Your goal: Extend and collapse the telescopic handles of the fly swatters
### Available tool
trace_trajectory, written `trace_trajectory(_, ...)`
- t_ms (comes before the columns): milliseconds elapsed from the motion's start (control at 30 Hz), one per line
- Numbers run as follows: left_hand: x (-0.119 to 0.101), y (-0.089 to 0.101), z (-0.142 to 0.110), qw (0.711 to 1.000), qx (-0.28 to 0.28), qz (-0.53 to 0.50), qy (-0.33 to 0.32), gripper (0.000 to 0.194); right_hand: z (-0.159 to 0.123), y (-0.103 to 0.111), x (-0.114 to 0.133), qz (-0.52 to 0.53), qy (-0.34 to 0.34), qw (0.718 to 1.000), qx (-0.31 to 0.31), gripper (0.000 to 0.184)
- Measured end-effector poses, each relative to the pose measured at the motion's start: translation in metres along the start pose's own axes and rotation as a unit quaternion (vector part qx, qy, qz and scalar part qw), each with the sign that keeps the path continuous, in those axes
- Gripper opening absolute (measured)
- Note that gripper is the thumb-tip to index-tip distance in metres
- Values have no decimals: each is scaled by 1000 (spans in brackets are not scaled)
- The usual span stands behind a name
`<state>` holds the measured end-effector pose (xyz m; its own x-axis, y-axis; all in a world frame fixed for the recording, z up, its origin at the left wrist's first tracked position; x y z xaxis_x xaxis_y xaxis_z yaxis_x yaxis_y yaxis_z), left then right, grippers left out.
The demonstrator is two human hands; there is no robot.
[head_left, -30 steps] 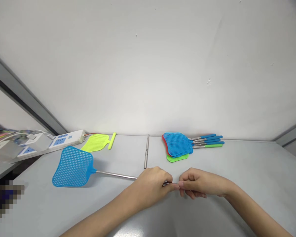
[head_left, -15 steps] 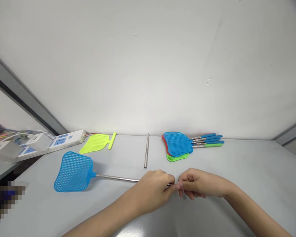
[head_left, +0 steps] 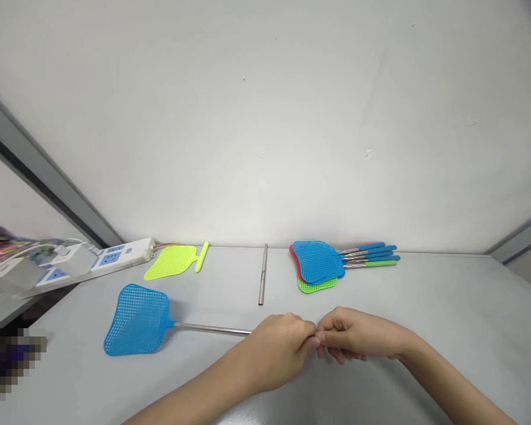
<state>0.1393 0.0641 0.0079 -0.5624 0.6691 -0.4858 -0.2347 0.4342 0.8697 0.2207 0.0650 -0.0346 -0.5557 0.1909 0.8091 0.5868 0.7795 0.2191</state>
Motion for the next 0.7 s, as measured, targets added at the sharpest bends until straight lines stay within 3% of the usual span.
trace_trajectory(700, 10, -7, 1, 999, 21, -33, 19, 26, 1, 3, -2, -10, 12, 1000, 10, 27)
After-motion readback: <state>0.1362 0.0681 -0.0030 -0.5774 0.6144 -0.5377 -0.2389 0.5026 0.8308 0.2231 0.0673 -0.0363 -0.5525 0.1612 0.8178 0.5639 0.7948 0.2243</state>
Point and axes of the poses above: each hand's wrist, its own z-axis towards the middle knuckle, its own y-axis out of the back of the hand, x = y × z, the point moved 8 cm from there along z, towards the middle knuckle, and after that the axes turned 3 degrees about -y, right-handed, at the moved point
